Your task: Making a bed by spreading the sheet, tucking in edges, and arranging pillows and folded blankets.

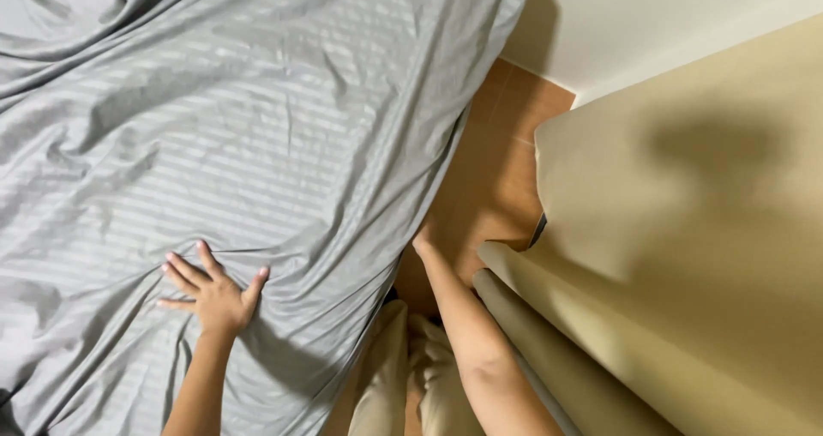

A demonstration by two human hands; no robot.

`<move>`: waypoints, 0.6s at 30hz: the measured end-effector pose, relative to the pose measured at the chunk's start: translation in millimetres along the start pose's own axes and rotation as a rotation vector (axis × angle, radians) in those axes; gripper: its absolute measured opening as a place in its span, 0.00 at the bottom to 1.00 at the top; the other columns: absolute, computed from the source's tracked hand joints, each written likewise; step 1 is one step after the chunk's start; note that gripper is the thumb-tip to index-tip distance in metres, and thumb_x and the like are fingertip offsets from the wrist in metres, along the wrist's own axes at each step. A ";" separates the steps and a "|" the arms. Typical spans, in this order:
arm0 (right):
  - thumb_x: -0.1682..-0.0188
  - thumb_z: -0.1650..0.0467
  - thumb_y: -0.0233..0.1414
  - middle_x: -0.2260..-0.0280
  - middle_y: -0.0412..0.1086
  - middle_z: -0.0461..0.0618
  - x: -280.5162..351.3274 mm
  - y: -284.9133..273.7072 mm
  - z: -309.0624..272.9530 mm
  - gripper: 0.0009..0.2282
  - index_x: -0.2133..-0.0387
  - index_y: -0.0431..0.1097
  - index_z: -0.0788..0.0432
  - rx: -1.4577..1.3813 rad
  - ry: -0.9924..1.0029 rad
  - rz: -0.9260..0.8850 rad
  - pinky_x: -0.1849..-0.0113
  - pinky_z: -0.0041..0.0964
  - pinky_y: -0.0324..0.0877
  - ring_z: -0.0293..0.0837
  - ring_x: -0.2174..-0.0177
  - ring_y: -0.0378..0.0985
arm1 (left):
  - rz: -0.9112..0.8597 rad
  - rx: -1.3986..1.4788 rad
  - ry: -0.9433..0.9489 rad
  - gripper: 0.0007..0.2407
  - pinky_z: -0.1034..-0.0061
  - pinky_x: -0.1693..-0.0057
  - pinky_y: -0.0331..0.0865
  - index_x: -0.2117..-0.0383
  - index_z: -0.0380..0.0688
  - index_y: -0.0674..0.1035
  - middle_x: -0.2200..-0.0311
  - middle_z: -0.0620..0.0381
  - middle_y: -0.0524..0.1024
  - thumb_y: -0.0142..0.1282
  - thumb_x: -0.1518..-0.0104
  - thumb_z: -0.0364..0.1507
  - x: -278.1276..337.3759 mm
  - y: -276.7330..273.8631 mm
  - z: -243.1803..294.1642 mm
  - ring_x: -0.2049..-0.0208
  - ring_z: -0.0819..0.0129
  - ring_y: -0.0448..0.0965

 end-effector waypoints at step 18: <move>0.40 0.59 0.43 0.49 0.71 0.55 -195.4 -47.8 -50.7 0.23 0.41 0.63 0.64 -0.524 0.261 -0.248 0.50 0.46 0.68 0.49 0.51 0.72 | 0.297 -0.047 0.506 0.09 0.52 0.49 0.64 0.58 0.45 0.75 0.57 0.48 0.73 0.51 0.36 0.35 -213.7 70.0 424.6 0.54 0.48 0.72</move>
Point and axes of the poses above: each hand's wrist, its own x-axis away from the middle knuckle, its own y-axis out of the palm, z = x × y, the point moved 7 cm from there along -x, towards the middle knuckle
